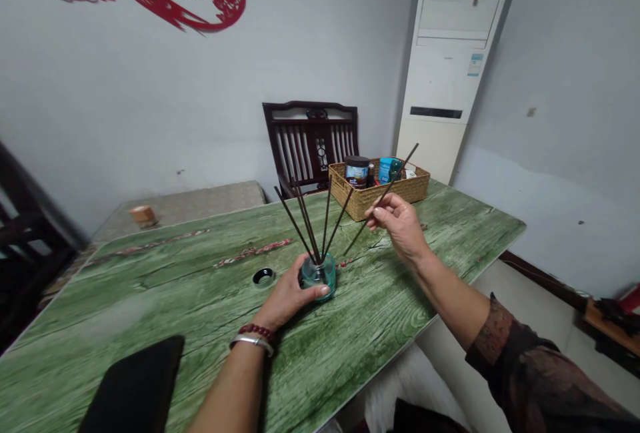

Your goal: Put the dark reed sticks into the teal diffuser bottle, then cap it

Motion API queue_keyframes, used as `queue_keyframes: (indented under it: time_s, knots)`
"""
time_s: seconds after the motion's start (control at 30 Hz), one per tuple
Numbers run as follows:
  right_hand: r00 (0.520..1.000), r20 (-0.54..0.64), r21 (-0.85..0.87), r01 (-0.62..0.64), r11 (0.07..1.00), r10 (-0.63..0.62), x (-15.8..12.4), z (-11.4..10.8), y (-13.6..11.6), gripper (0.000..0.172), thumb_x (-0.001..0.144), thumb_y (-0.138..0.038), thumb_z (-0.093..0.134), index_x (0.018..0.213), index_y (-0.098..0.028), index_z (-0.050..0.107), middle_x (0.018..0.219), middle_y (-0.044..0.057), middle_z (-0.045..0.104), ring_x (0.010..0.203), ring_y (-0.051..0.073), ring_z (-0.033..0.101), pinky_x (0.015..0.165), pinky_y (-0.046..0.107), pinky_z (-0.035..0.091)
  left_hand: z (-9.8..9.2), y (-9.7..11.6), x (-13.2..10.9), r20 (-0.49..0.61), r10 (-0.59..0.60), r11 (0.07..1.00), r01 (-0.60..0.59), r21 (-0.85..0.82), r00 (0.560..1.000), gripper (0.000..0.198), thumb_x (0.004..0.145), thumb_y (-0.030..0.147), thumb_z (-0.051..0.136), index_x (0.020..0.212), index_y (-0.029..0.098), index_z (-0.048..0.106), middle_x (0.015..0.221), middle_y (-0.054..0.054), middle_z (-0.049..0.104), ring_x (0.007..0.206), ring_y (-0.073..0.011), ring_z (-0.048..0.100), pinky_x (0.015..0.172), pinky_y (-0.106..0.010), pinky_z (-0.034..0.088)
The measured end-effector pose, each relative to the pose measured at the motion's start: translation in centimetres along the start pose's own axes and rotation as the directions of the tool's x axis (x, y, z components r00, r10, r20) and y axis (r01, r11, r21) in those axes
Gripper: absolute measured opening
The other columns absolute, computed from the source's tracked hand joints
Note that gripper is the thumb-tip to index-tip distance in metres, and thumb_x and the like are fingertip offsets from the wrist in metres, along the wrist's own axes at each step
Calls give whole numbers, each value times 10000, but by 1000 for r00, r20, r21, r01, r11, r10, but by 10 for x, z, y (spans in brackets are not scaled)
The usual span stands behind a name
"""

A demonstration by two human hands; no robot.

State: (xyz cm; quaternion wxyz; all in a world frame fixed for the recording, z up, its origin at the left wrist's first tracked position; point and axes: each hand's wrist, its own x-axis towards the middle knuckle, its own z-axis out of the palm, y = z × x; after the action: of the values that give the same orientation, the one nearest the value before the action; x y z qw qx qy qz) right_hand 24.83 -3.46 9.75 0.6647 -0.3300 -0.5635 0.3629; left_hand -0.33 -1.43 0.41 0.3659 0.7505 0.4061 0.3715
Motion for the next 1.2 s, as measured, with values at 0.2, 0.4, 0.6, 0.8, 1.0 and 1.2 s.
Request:
queue_keyframes:
  time_s: [0.2,0.4,0.6,0.8,1.0,1.2]
  knots:
    - [993,118,27,25,999,-28,1,43,2,273,759,-421,705,851,-210,558,798,-1,694,634,115,642,614,254,544,0,-2,0,12,15,999,-15,-28,1000,720,649,469,805,1255,187,538,1196,-114,691,1118,-318,633,1005,-451,469]
    - [985,171,-129,35,991,-12,5,61,25,168,746,-327,681,800,-196,591,695,-29,623,604,111,593,601,242,498,1,-8,1,22,33,998,-32,-45,999,732,662,462,809,1278,184,527,1201,-115,680,1121,-311,623,1011,-444,455]
    - [981,192,-372,74,925,-2,-3,68,51,48,737,-225,670,752,-181,658,680,-24,648,613,119,574,642,244,462,1,-8,2,15,33,999,-33,-15,999,739,650,480,812,1265,182,531,1191,-112,672,1122,-319,611,1000,-446,458]
    - [973,232,-496,121,860,-3,-14,67,58,26,763,-213,671,756,-193,686,702,-19,676,655,129,588,656,238,442,1,-8,2,7,43,999,-43,-17,999,720,652,459,807,1260,186,538,1199,-111,672,1124,-322,611,998,-445,459]
    - [982,189,-508,95,856,3,-19,43,58,93,769,-257,675,833,-197,704,703,-24,667,634,122,571,641,232,437,1,-11,2,30,16,1000,-16,-3,999,732,674,462,802,1284,190,502,1212,-109,661,1135,-321,605,1012,-457,449]
    - [998,39,-570,-22,822,53,-12,-5,90,90,765,-256,629,732,-185,672,651,-26,643,625,119,562,640,223,425,1,-3,1,35,-17,1000,16,22,999,666,673,457,800,1233,218,530,1188,-87,663,1109,-305,615,1006,-463,458]
